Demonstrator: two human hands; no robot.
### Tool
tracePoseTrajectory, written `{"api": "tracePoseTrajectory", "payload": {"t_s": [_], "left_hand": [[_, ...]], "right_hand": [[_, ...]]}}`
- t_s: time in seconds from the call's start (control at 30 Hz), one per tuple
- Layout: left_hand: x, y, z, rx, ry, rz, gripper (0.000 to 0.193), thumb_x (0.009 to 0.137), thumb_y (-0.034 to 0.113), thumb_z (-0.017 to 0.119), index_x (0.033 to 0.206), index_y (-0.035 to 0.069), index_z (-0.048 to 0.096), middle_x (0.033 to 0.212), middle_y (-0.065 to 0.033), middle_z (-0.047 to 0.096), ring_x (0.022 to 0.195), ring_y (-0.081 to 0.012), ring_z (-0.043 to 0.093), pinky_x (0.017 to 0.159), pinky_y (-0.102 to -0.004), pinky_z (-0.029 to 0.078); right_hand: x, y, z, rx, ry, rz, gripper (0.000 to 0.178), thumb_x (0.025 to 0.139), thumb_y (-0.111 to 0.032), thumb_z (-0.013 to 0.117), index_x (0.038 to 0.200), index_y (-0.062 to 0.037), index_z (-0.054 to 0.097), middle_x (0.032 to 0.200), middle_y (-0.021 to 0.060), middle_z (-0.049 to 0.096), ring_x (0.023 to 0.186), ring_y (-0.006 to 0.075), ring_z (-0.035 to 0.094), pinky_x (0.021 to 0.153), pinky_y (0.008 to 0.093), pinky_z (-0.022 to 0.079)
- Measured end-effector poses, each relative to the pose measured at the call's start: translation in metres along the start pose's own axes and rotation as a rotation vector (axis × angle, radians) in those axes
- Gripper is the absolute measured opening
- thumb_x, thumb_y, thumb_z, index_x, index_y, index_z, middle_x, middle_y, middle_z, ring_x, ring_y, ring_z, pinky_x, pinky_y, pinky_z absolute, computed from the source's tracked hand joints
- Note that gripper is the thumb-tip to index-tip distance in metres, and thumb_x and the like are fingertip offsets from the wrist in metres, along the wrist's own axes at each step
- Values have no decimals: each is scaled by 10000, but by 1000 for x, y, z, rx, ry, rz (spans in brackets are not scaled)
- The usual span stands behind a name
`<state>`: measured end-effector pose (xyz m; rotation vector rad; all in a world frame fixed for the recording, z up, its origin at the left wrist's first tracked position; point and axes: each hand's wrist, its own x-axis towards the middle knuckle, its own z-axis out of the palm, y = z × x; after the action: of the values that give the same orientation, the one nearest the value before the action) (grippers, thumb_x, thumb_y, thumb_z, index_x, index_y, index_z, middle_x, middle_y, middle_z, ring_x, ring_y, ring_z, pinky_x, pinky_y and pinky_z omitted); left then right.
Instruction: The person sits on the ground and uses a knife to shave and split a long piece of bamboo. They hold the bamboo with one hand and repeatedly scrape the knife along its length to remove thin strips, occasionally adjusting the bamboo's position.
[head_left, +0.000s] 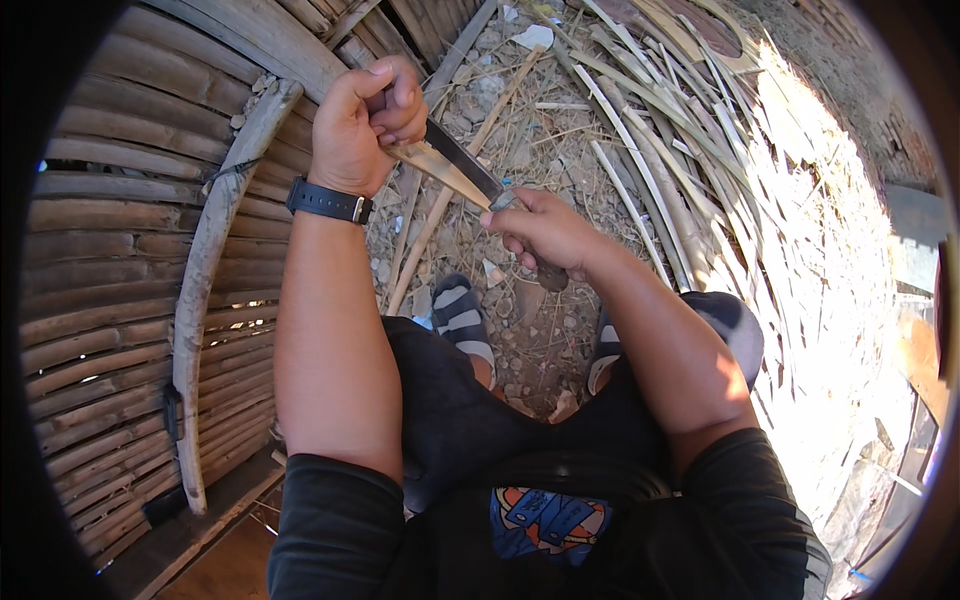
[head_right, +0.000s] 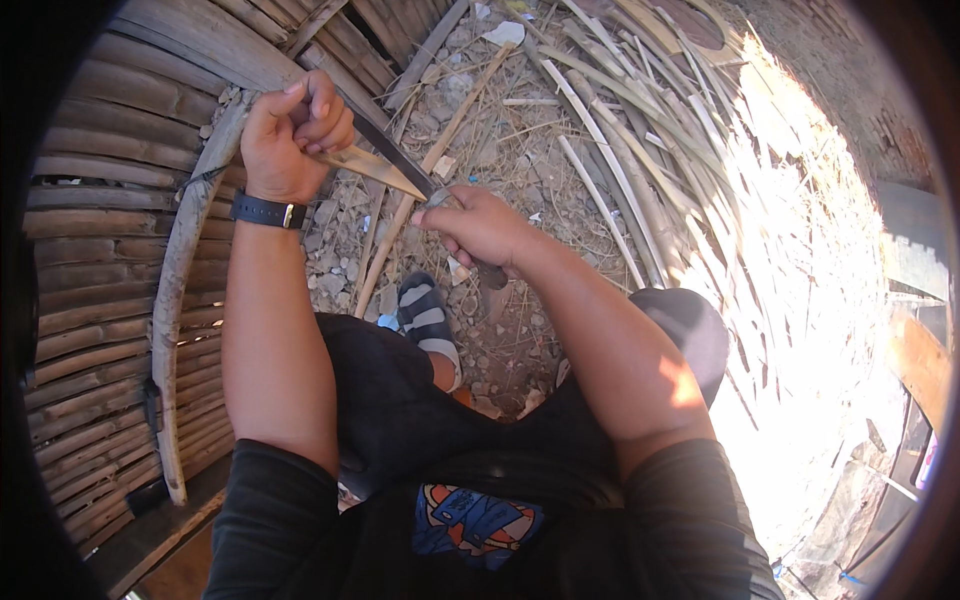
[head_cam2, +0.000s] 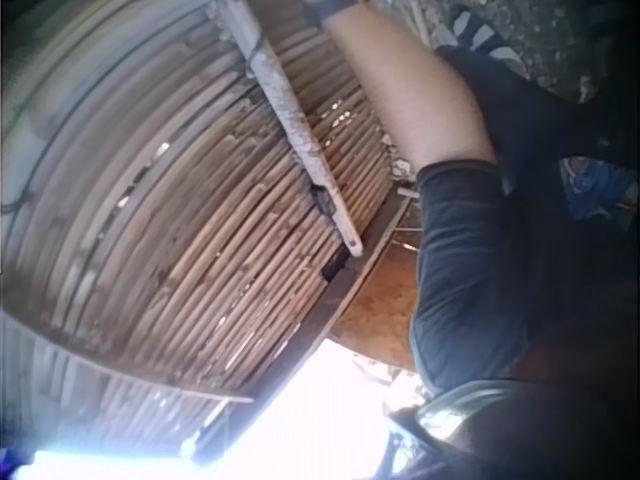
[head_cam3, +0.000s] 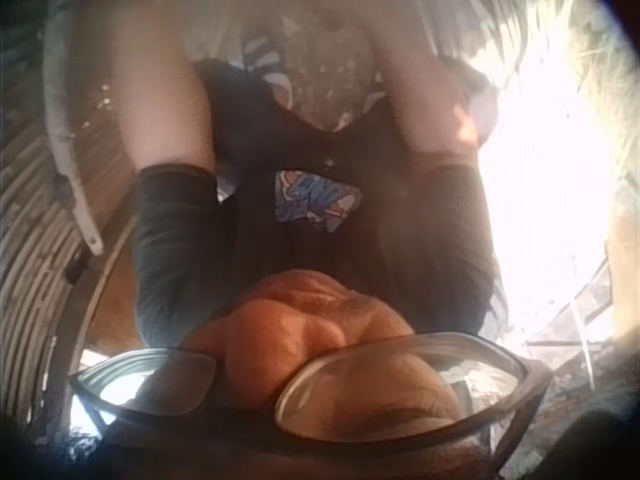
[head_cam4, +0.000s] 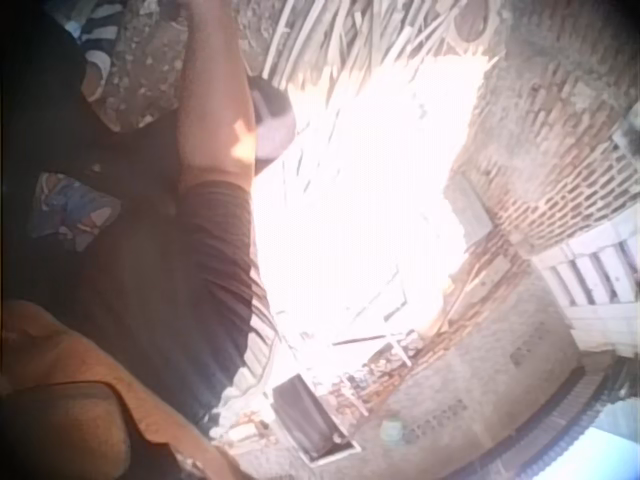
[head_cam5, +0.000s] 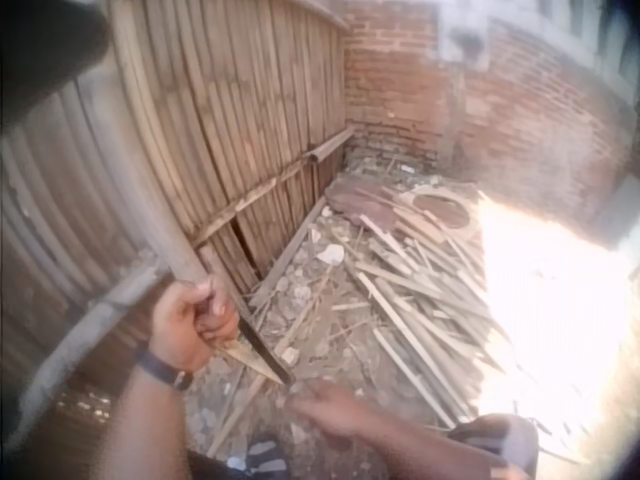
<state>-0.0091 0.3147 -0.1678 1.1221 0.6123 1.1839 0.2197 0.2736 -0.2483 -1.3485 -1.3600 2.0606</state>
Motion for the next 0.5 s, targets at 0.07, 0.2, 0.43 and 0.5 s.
{"api": "tracePoseTrajectory", "payload": {"t_s": [0.07, 0.2, 0.43, 0.5], "left_hand": [[2, -1, 3, 23, 18, -7, 296, 924, 344, 444, 747, 110, 481, 537, 63, 265, 491, -84, 231, 535, -266, 243], [2, -2, -1, -7, 91, 0, 275, 922, 293, 464, 725, 102, 489, 544, 49, 246, 503, -92, 224, 530, -268, 218], [-3, -4, -3, 49, 193, -3, 282, 927, 314, 483, 725, 117, 468, 530, 60, 243, 484, -86, 226, 527, -271, 234], [1, -2, 0, 71, 278, 24, 279, 926, 305, 492, 724, 115, 469, 531, 58, 247, 482, -88, 226, 522, -272, 234]], "right_hand": [[2, 12, 2, 28, -20, 29, 305, 855, -249, 711, 982, -23, 549, 624, 3, 522, 464, 99, 472, 452, 260, 377], [18, 44, 4, -70, 32, 51, 327, 821, -155, 663, 1068, 27, 551, 633, 32, 555, 480, 123, 518, 456, 285, 417], [13, 38, 12, -259, 117, 39, 546, 792, -159, 642, 1258, 93, 512, 646, 100, 601, 535, 185, 605, 500, 335, 481], [26, 74, 5, -346, 167, 100, 562, 795, -175, 639, 1276, 84, 506, 679, 133, 627, 558, 207, 630, 526, 347, 496]]}}
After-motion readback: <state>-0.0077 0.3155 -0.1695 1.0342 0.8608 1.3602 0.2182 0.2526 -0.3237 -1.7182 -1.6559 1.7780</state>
